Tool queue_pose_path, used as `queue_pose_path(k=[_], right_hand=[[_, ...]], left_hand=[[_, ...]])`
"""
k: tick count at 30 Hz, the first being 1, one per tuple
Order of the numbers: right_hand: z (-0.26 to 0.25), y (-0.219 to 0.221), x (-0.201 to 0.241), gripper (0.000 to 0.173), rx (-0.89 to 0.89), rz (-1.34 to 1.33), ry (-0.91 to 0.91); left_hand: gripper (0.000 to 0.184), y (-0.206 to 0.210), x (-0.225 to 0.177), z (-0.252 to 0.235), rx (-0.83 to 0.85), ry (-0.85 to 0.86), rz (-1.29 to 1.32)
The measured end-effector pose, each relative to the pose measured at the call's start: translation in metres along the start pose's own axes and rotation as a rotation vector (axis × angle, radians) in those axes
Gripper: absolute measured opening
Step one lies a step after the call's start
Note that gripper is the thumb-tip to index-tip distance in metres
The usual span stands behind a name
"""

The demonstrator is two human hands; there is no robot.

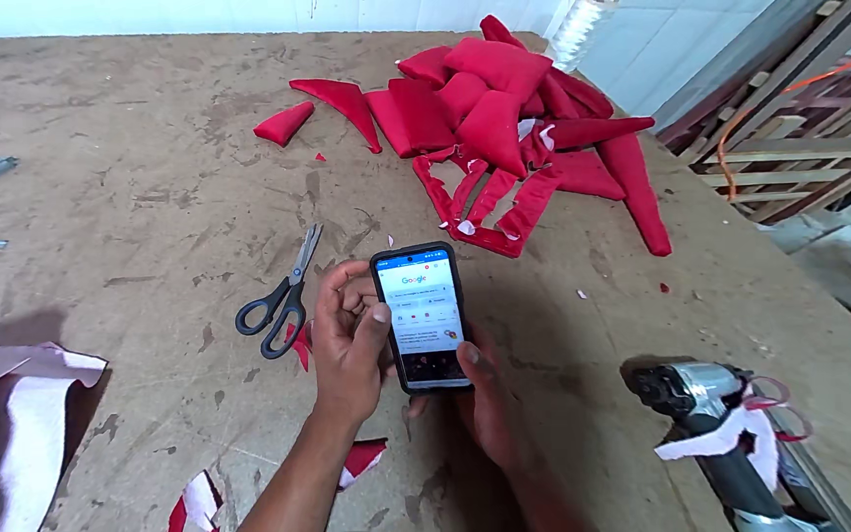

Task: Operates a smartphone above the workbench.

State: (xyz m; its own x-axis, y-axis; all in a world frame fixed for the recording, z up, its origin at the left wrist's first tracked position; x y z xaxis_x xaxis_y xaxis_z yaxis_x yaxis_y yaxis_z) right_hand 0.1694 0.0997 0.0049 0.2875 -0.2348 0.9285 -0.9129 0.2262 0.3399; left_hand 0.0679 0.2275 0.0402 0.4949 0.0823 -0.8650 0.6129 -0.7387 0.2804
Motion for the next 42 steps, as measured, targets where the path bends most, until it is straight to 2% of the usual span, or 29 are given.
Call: queue_pose_path(k=[8, 14, 23, 37, 42], right_hand=[[0.004, -0.018, 0.005, 0.061, -0.121, -0.109, -0.051], [0.004, -0.015, 0.009, 0.055, -0.084, -0.191, -0.098], [0.005, -0.012, 0.011, 0.048, -0.070, -0.126, -0.066], [0.009, -0.013, 0.012, 0.053, -0.126, -0.035, -0.046], [0.007, -0.016, 0.010, 0.045, -0.103, -0.084, -0.082]], left_hand=[[0.065, 0.027, 0.014, 0.001, 0.251, -0.121, 0.018], [0.087, 0.042, 0.015, 0.005, 0.373, -0.170, 0.064], [0.089, 0.044, 0.015, 0.006, 0.382, -0.195, 0.090], [0.096, 0.045, 0.014, 0.007, 0.401, -0.199, 0.103], [0.094, 0.045, 0.013, 0.007, 0.405, -0.202, 0.094]])
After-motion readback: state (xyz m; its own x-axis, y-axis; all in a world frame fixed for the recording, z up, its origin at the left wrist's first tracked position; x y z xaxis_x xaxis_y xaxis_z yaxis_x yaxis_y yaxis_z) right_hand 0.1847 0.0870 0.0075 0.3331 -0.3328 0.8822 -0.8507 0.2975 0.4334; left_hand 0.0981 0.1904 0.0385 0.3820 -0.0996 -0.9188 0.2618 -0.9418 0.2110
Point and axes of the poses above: each hand's wrist, its own z-axis away from the middle knuckle, its own y-axis out of the palm, x = y × z, the point moved 10 cm from there along -z, towards the middle knuckle, and after that the axes turned 10 degrees about x, right-handed, at the moved point
